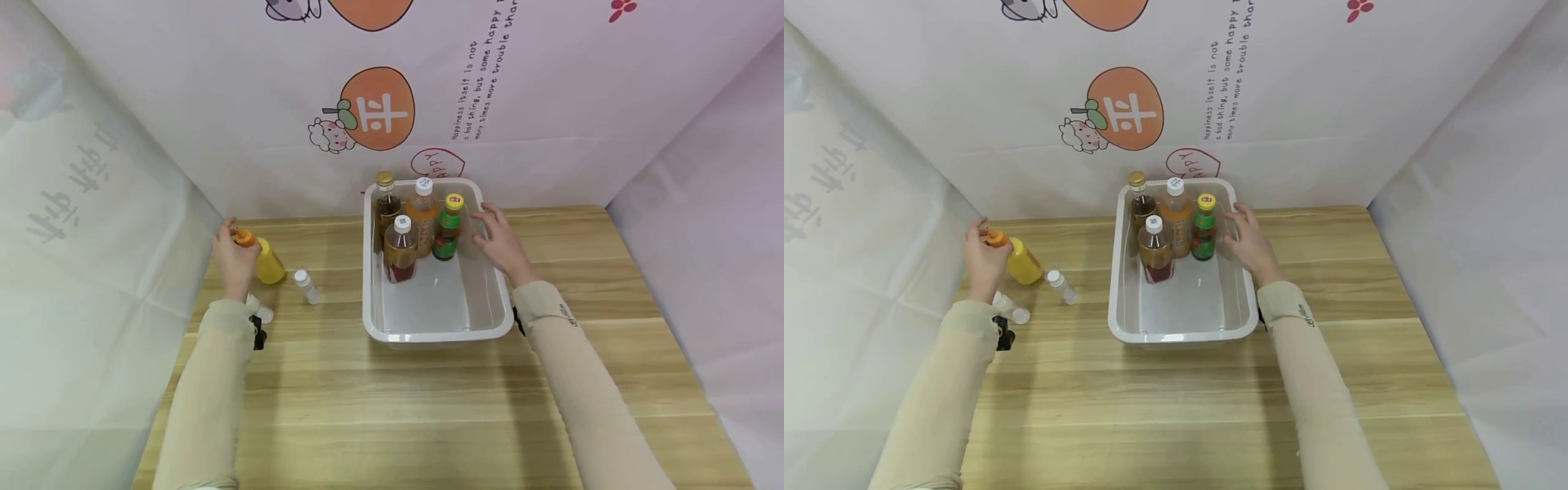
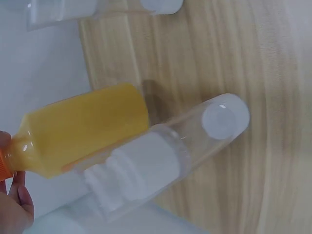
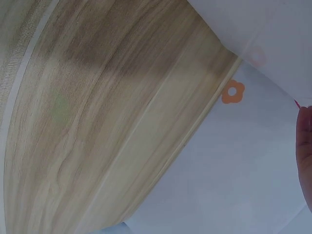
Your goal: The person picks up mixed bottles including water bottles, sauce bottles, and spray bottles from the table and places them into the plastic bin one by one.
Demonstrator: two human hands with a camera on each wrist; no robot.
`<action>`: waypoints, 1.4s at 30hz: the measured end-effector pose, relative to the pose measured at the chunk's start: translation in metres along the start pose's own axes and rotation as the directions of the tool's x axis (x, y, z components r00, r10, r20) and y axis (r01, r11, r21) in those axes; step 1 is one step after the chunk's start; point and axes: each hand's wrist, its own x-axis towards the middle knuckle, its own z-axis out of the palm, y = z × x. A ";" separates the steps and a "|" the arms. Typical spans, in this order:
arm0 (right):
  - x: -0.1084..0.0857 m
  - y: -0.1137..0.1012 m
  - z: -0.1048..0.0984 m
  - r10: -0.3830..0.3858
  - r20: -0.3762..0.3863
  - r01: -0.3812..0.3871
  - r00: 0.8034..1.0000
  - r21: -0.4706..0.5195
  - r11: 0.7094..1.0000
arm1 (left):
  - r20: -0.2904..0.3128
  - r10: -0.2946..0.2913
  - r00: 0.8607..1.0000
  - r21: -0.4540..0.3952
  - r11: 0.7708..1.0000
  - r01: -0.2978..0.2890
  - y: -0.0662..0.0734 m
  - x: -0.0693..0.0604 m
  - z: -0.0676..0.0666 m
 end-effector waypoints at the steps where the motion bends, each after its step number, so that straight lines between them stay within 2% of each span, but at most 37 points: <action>1: 0.000 0.000 -0.001 -0.001 0.001 0.001 1.000 -0.001 1.000 | -0.011 0.006 1.000 -0.006 1.000 -0.006 0.003 0.000 -0.002; 9: -0.001 0.002 -0.002 -0.003 -0.006 0.003 1.000 -0.004 1.000 | -0.075 0.062 0.995 -0.081 0.994 -0.068 0.027 0.002 -0.012; 17: 0.001 0.002 0.001 -0.006 -0.001 0.006 1.000 0.005 1.000 | -0.126 0.147 0.981 -0.190 0.967 -0.170 0.046 -0.001 -0.018; 24: 0.001 0.001 -0.001 0.007 0.000 -0.007 1.000 0.014 1.000 | -0.137 0.210 0.968 -0.232 0.943 -0.238 0.064 -0.008 -0.014; 30: 0.001 0.001 0.000 0.006 0.001 -0.006 1.000 0.006 1.000 | -0.162 0.274 0.948 -0.245 0.919 -0.308 0.079 -0.017 -0.008; 32: 0.001 0.001 0.000 0.008 0.003 -0.008 1.000 0.008 1.000 | -0.168 0.280 0.945 -0.249 0.916 -0.315 0.083 -0.018 -0.007; 36: 0.002 0.002 0.000 0.010 0.001 -0.010 1.000 0.023 1.000 | -0.159 0.269 0.950 -0.290 0.907 -0.306 0.092 -0.022 -0.004; 42: 0.001 0.002 0.000 0.005 0.000 -0.005 1.000 0.017 1.000 | -0.114 0.270 0.956 -0.323 0.900 -0.293 0.104 -0.030 0.000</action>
